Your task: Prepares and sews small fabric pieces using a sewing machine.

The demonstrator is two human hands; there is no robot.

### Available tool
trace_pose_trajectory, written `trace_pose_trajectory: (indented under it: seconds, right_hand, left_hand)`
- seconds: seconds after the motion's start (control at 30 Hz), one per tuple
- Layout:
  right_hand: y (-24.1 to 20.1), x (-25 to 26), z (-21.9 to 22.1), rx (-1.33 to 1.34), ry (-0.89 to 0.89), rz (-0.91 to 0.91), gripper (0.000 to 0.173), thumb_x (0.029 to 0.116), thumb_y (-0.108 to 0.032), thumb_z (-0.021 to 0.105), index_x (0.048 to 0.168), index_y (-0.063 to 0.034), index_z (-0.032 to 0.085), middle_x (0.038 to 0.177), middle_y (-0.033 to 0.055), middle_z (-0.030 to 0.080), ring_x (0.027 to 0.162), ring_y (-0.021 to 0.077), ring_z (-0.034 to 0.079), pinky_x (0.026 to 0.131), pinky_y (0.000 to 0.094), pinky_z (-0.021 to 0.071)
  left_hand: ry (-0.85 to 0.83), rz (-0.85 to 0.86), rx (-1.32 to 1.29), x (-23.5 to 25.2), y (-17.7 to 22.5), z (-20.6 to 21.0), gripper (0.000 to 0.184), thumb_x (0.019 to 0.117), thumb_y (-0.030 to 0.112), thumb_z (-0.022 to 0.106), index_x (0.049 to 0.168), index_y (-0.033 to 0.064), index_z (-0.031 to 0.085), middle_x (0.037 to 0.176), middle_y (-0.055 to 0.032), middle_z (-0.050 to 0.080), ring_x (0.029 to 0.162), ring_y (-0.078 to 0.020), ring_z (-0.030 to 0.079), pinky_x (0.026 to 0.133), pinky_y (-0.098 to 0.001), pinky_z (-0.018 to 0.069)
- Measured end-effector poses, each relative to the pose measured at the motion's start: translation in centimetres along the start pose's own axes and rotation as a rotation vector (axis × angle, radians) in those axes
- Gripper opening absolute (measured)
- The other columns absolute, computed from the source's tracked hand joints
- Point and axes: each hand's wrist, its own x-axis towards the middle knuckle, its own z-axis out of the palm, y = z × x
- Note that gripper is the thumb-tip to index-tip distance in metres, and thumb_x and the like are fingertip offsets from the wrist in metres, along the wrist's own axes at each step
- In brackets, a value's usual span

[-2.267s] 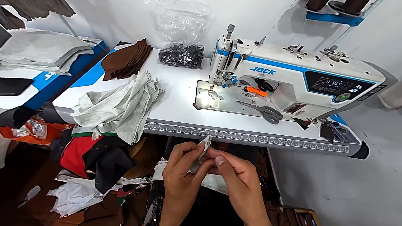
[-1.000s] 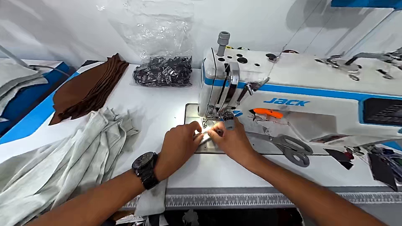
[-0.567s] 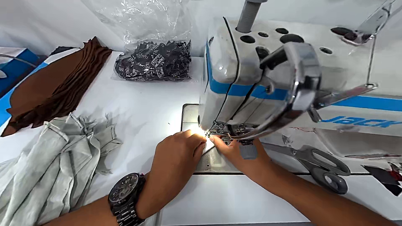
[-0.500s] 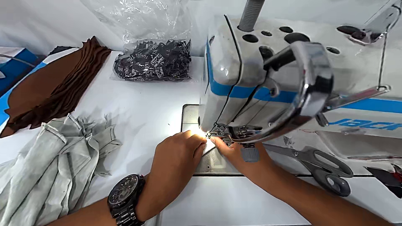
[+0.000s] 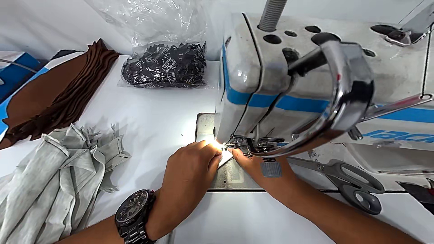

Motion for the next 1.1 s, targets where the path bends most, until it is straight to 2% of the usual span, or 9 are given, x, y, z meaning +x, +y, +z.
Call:
trace_pose_trajectory:
  seconds: [0.17, 0.47, 0.57, 0.63, 0.77, 0.87, 0.9, 1.0, 1.1]
  right_hand:
    - [0.0, 0.2, 0.0, 0.001, 0.018, -0.013, 0.017, 0.0889, -0.027, 0.075, 0.092, -0.0095, 0.076, 0.089, 0.0099, 0.071, 0.089, 0.0261, 0.069, 0.076, 0.0486, 0.0548]
    - [-0.2, 0.5, 0.0, -0.06, 0.005, -0.019, 0.014, 0.0901, -0.02, 0.075, 0.092, -0.0069, 0.075, 0.091, 0.0124, 0.071, 0.091, 0.0284, 0.069, 0.077, 0.0488, 0.0541]
    - [0.0, 0.8, -0.6, 0.001, 0.045, -0.033, 0.012, 0.0868, -0.015, 0.078, 0.09, -0.0036, 0.074, 0.088, 0.0141, 0.071, 0.088, 0.0285, 0.07, 0.075, 0.0481, 0.0547]
    - [1.1, 0.4, -3.1, 0.142, 0.086, -0.048, 0.01, 0.086, -0.013, 0.073, 0.092, -0.004, 0.072, 0.087, 0.0124, 0.07, 0.084, 0.0252, 0.07, 0.072, 0.047, 0.0564]
    - [7.0, -5.0, -10.5, -0.013, 0.091, 0.026, 0.029, 0.1027, -0.027, 0.052, 0.113, -0.0134, 0.076, 0.108, 0.0073, 0.073, 0.096, 0.0273, 0.07, 0.078, 0.0548, 0.0569]
    - [12.0, -11.7, -11.5, -0.142, 0.052, 0.079, 0.038, 0.0991, -0.019, 0.044, 0.118, -0.0134, 0.077, 0.119, 0.0136, 0.071, 0.108, 0.0358, 0.068, 0.088, 0.0593, 0.0553]
    - [12.9, -13.1, -11.4, -0.15, 0.048, 0.072, 0.04, 0.0986, -0.019, 0.043, 0.12, -0.0152, 0.077, 0.12, 0.0125, 0.071, 0.109, 0.034, 0.069, 0.088, 0.0571, 0.0567]
    - [13.6, -15.5, -12.0, -0.121, -0.003, 0.023, 0.04, 0.0935, -0.013, 0.052, 0.127, -0.0167, 0.074, 0.124, 0.0102, 0.07, 0.112, 0.0305, 0.069, 0.091, 0.0539, 0.058]
    - [11.7, -16.5, -13.7, -0.107, -0.145, 0.137, 0.059, 0.0823, 0.004, 0.074, 0.138, -0.0118, 0.064, 0.12, 0.0195, 0.067, 0.104, 0.0402, 0.068, 0.086, 0.0639, 0.0558]
  left_hand:
    - [-0.012, -0.026, -0.038, 0.4, -0.3, 0.0, 0.009, 0.0907, 0.026, 0.068, 0.086, 0.022, 0.074, 0.08, 0.008, 0.067, 0.074, -0.0104, 0.064, 0.063, -0.0335, 0.0494]
    - [-0.003, -0.028, -0.016, 1.1, -0.4, 0.0, 0.016, 0.0917, 0.023, 0.068, 0.078, 0.0155, 0.07, 0.074, 0.0023, 0.063, 0.071, -0.0155, 0.063, 0.061, -0.0354, 0.0475]
    - [-0.008, -0.039, -0.009, 1.5, -0.4, 0.0, 0.019, 0.092, 0.02, 0.069, 0.075, 0.0134, 0.064, 0.071, -0.0003, 0.06, 0.07, -0.0188, 0.063, 0.059, -0.038, 0.047]
    - [-0.008, -0.043, -0.022, 1.8, -0.4, -0.2, 0.02, 0.0922, 0.018, 0.07, 0.075, 0.0111, 0.063, 0.071, -0.003, 0.06, 0.069, -0.0214, 0.063, 0.058, -0.0401, 0.047]
    - [-0.025, -0.07, -0.045, 2.1, -0.3, -0.2, 0.014, 0.0933, 0.016, 0.071, 0.082, 0.0078, 0.066, 0.075, -0.0069, 0.063, 0.072, -0.0259, 0.064, 0.06, -0.0454, 0.0497]
    - [-0.029, -0.07, -0.04, 2.0, -0.3, -0.4, 0.012, 0.0955, 0.019, 0.07, 0.09, 0.0079, 0.068, 0.078, -0.0081, 0.065, 0.073, -0.0267, 0.065, 0.062, -0.0459, 0.0508]
    - [-0.032, -0.064, -0.039, 1.8, -0.2, -0.4, 0.012, 0.0965, 0.019, 0.069, 0.092, 0.0073, 0.069, 0.081, -0.009, 0.066, 0.075, -0.0278, 0.066, 0.064, -0.0471, 0.0521]
    - [-0.056, -0.078, -0.014, 1.5, 0.6, -0.5, 0.018, 0.1005, 0.021, 0.065, 0.098, 0.0039, 0.069, 0.087, -0.0141, 0.068, 0.083, -0.0336, 0.068, 0.069, -0.0524, 0.0536]
    - [-0.14, -0.167, 0.017, 2.0, 1.2, -0.2, 0.026, 0.1035, 0.023, 0.059, 0.104, -0.001, 0.069, 0.102, -0.0201, 0.07, 0.101, -0.039, 0.068, 0.082, -0.0564, 0.0532]
